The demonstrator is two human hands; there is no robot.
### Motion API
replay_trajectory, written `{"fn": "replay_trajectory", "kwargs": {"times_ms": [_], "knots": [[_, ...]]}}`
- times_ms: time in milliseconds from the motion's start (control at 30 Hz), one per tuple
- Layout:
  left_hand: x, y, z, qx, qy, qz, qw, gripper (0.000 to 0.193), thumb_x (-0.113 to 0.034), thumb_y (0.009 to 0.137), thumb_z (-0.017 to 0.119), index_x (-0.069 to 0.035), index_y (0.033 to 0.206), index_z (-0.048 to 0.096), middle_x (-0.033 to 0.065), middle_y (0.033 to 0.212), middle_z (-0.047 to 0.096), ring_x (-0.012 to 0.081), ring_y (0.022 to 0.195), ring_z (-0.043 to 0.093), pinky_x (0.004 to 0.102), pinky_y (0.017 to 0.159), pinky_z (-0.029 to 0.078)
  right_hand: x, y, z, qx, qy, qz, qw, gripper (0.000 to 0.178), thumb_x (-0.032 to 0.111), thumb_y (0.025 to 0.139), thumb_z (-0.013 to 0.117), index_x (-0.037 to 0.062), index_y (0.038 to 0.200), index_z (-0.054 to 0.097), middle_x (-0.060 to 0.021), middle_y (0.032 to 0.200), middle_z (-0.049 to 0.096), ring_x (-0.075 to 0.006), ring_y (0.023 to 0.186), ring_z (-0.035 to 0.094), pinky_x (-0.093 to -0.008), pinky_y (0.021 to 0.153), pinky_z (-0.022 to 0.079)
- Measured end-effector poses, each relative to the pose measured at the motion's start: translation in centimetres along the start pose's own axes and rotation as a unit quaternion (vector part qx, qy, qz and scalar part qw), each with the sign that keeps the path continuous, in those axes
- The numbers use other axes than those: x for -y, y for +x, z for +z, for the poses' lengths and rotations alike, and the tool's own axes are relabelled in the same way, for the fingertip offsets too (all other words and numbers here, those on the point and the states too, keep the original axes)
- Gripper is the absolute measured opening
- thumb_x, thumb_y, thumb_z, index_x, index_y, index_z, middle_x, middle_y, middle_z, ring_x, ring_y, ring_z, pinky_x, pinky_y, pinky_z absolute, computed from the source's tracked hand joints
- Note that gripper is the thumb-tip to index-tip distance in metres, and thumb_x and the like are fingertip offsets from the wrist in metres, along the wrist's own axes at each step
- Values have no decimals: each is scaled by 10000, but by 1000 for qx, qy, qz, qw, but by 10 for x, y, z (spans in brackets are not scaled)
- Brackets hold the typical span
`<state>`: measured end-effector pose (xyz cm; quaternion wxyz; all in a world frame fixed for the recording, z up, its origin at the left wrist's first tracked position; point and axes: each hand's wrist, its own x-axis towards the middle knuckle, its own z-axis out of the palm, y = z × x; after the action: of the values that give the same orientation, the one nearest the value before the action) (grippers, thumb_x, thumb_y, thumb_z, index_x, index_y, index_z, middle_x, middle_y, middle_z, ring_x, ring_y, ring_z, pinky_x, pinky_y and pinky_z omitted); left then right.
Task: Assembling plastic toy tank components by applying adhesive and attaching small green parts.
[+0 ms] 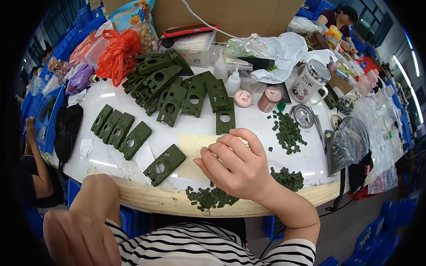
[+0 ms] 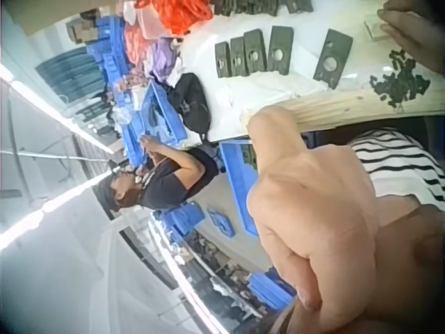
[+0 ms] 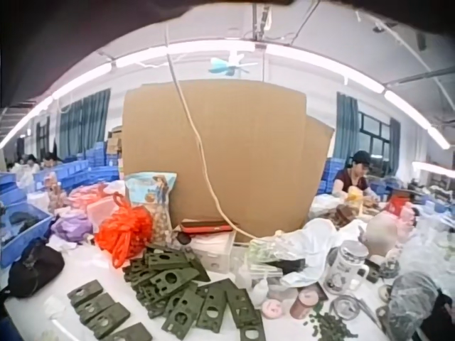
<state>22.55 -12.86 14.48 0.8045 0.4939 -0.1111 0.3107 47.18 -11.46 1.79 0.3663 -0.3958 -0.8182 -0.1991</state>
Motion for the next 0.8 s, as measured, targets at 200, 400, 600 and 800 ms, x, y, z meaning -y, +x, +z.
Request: {"fn": "replay_trajectory", "kwargs": {"times_ms": [200,400,600,800], "knots": [[13,1,-12,89,17,113,989,112,-79,947,618,11,927,682,20,581,566,94,399,413,253,374,220,2,2,5,-3,4,0,1000,157,165,728,794,83,775,670,7,785,626,-173,783,613,-385,829,481],[-2,-5,2,9,47,35,998,88,-50,942,603,3,930,673,44,585,579,98,387,416,254,367,217,2,1,5,5,6,4,1000,159,164,719,800,91,795,681,11,782,626,-171,775,610,-393,849,472],[-3,-6,-2,56,70,67,994,57,1,918,602,-7,895,653,59,586,579,93,387,420,241,362,205,3,0,5,7,10,5,1000,161,162,716,799,105,826,698,12,782,634,-169,758,612,-401,868,459],[0,-5,5,38,112,114,986,138,60,890,572,-40,832,647,42,604,574,81,388,400,225,375,205,0,-1,3,4,5,10,1000,153,147,718,798,104,823,696,10,778,634,-173,756,612,-404,869,459]]}}
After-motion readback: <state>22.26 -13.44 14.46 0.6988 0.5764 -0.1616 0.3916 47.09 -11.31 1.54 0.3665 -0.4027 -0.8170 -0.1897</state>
